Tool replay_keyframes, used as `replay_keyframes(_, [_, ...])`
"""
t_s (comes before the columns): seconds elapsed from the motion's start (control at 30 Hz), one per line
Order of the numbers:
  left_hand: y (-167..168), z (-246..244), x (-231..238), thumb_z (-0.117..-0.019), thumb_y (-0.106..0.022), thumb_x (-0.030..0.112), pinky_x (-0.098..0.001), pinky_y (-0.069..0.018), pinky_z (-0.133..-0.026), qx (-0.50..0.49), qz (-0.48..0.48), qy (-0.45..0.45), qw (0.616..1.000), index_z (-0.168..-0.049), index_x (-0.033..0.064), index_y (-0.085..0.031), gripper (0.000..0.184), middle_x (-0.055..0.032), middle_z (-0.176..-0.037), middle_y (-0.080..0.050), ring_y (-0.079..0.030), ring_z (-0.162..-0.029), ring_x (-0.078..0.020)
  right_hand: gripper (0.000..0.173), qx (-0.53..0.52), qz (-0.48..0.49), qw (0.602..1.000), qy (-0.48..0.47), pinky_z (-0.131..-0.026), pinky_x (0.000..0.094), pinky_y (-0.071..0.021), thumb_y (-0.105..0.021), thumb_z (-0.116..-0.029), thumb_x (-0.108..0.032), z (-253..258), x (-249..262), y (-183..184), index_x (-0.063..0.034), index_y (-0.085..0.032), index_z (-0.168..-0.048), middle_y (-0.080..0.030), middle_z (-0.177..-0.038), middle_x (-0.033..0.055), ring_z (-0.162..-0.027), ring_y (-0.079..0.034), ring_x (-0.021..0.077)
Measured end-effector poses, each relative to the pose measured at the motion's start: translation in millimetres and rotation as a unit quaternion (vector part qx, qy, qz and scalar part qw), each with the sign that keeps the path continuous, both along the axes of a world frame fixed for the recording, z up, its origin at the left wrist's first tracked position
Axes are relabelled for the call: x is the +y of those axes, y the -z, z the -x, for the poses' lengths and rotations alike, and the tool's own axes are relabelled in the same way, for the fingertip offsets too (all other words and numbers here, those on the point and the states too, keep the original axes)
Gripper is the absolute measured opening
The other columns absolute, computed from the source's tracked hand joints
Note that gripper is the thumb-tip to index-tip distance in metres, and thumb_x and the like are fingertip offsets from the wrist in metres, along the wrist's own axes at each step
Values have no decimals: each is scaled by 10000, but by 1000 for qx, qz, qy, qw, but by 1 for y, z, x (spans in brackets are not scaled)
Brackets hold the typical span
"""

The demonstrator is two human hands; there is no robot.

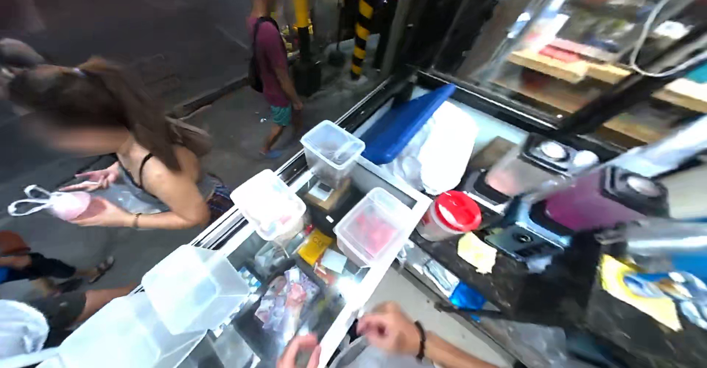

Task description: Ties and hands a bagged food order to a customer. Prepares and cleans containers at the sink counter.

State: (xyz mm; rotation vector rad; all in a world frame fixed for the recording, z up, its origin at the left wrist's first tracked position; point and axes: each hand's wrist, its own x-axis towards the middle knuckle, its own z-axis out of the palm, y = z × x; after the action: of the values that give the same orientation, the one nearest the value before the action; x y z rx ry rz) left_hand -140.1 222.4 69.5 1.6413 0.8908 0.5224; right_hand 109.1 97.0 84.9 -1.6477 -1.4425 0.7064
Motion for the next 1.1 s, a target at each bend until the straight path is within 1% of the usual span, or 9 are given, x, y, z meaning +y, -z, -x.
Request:
replay_keyframes(0.1, [-3, -82, 42, -671, -946, 269, -432, -512, -1071, -54, -61, 95, 992, -1501, -65, -371, 1064, -214, -1465, -530, -558, -1320, -273, 284, 31, 26, 922, 385, -725, 401, -571, -538, -993, -112, -63, -13, 9, 79, -657, -1166, -696, -882, 165, -764, -667, 214])
replay_keyframes(0.17, [3, -140, 58, -508, -1012, 358, -465, -419, -1166, -110, -117, 106, 981, -1585, -66, -105, 1470, -296, -1636, -218, -344, -1490, -357, 479, 69, -63, 898, 431, -905, 377, -564, -510, -1021, -209, -102, 0, -10, 87, -490, -1398, -652, -1184, 209, -1047, -653, 223])
replay_keyframes(0.23, [11, -187, 67, -407, -1020, 414, -506, -320, -1222, -139, -156, 80, 975, -1578, -88, -20, 1620, -348, -1650, -58, -204, -1533, -427, 590, 78, -147, 902, 397, -1006, 382, -529, -513, -1003, -275, -127, 23, -30, 73, -414, -1469, -561, -1373, 229, -1244, -582, 245])
replay_keyframes(0.33, [24, -229, 58, -432, -1017, 376, -424, -375, -1201, -167, -125, 29, 978, -1588, -52, 57, 1635, -345, -1628, -140, -312, -1502, -347, 538, 49, -124, 931, 341, -1079, 436, -490, -566, -1000, -305, -147, 47, -51, -10, -517, -1447, -490, -1492, 208, -1365, -503, 289])
replay_keyframes(0.43, [26, -232, 29, -434, -1014, 241, -414, -376, -1203, -186, -96, -12, 978, -1580, -89, 2, 1567, -350, -1611, -202, -353, -1478, -348, 430, -10, -57, 954, 294, -1142, 441, -444, -627, -986, -329, -146, 42, -52, -76, -659, -1332, -492, -1509, 193, -1406, -472, 295])
replay_keyframes(0.53, [10, -189, 4, -463, -1000, 117, -412, -364, -1206, -160, -86, -64, 981, -1576, -113, -61, 1474, -341, -1598, -265, -377, -1469, -347, 408, -35, -98, 970, 218, -1148, 501, -421, -670, -938, -257, -115, 44, -51, 5, -684, -1250, -486, -1473, 297, -1398, -459, 401])
replay_keyframes(0.7, [5, -117, -26, -406, -1016, 199, -405, -380, -1194, -146, -156, -184, 960, -1549, -143, -174, 1460, -340, -1555, -352, -428, -1440, -326, 402, -14, -96, 990, 98, -1137, 474, -420, -670, -954, -198, -63, 45, -57, 84, -657, -1240, -447, -1459, 366, -1376, -458, 422])
replay_keyframes(0.87, [6, -56, -70, -401, -1020, 137, -393, -435, -1163, -124, -155, -339, 920, -1581, -67, 50, 1606, -319, -1590, -288, -457, -1425, -265, 348, 6, -113, 994, -15, -1138, 516, -420, -672, -933, -247, 2, 67, -46, -17, -723, -1189, -496, -1452, 300, -1384, -463, 411])
replay_keyframes(1.1, [16, -28, -78, -390, -1031, 229, -333, -464, -1127, -159, -191, -485, 839, -1574, 1, 146, 1685, -316, -1597, -221, -454, -1417, -168, 308, 12, -137, 987, -84, -1090, 516, -464, -638, -918, -330, 63, 108, -37, -157, -768, -1138, -563, -1442, 165, -1352, -519, 332])
